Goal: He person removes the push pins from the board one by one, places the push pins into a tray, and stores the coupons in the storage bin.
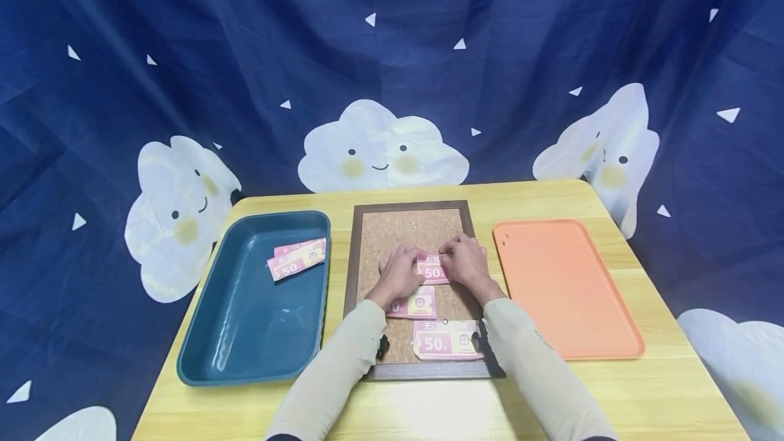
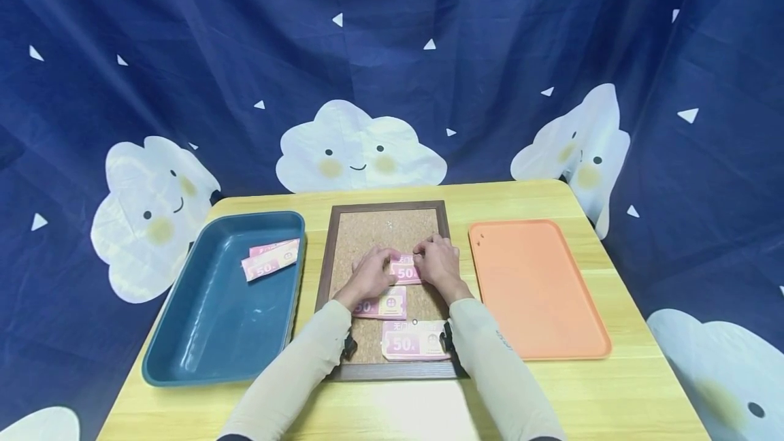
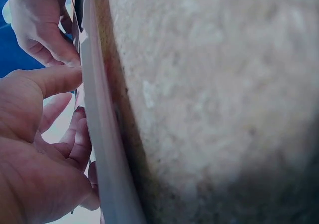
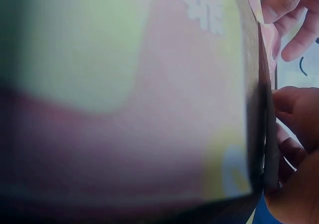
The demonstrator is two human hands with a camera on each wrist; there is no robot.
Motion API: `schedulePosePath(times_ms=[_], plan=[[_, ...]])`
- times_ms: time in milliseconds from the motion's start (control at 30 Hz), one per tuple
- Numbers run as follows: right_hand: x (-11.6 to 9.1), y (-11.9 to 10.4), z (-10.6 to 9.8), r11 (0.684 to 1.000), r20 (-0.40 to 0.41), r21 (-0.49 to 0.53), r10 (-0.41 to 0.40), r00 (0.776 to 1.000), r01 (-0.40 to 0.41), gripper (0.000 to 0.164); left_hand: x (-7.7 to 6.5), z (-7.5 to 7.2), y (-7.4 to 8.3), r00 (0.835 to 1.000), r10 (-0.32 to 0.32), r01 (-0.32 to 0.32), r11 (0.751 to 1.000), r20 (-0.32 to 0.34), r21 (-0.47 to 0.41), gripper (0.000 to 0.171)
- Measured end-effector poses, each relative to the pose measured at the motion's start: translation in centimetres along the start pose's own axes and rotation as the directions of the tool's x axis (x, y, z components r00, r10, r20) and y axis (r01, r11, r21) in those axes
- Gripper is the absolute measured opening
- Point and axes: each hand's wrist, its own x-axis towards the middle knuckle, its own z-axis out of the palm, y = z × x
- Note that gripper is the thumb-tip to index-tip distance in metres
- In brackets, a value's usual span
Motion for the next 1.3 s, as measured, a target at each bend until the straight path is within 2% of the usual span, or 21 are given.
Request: schedulePosePath(times_ms=[467, 1300], plan=[[0.16, 0.09, 0.37, 1.000, 0.026, -0.016, 0.013, 1.000, -0.013, 0.015, 0.06, 0.24, -0.13, 1.000, -0.004, 0.004, 1.000, 0.014, 0.002, 0.045], [0.12, 0.41, 0.42, 0.999, -0.029, 0.003, -0.037, 0.999, 0.038, 0.015, 0.21, 0.06, -0.29, 1.000, -0.008, 0.008, 1.000, 0.012, -0.002, 0.048]])
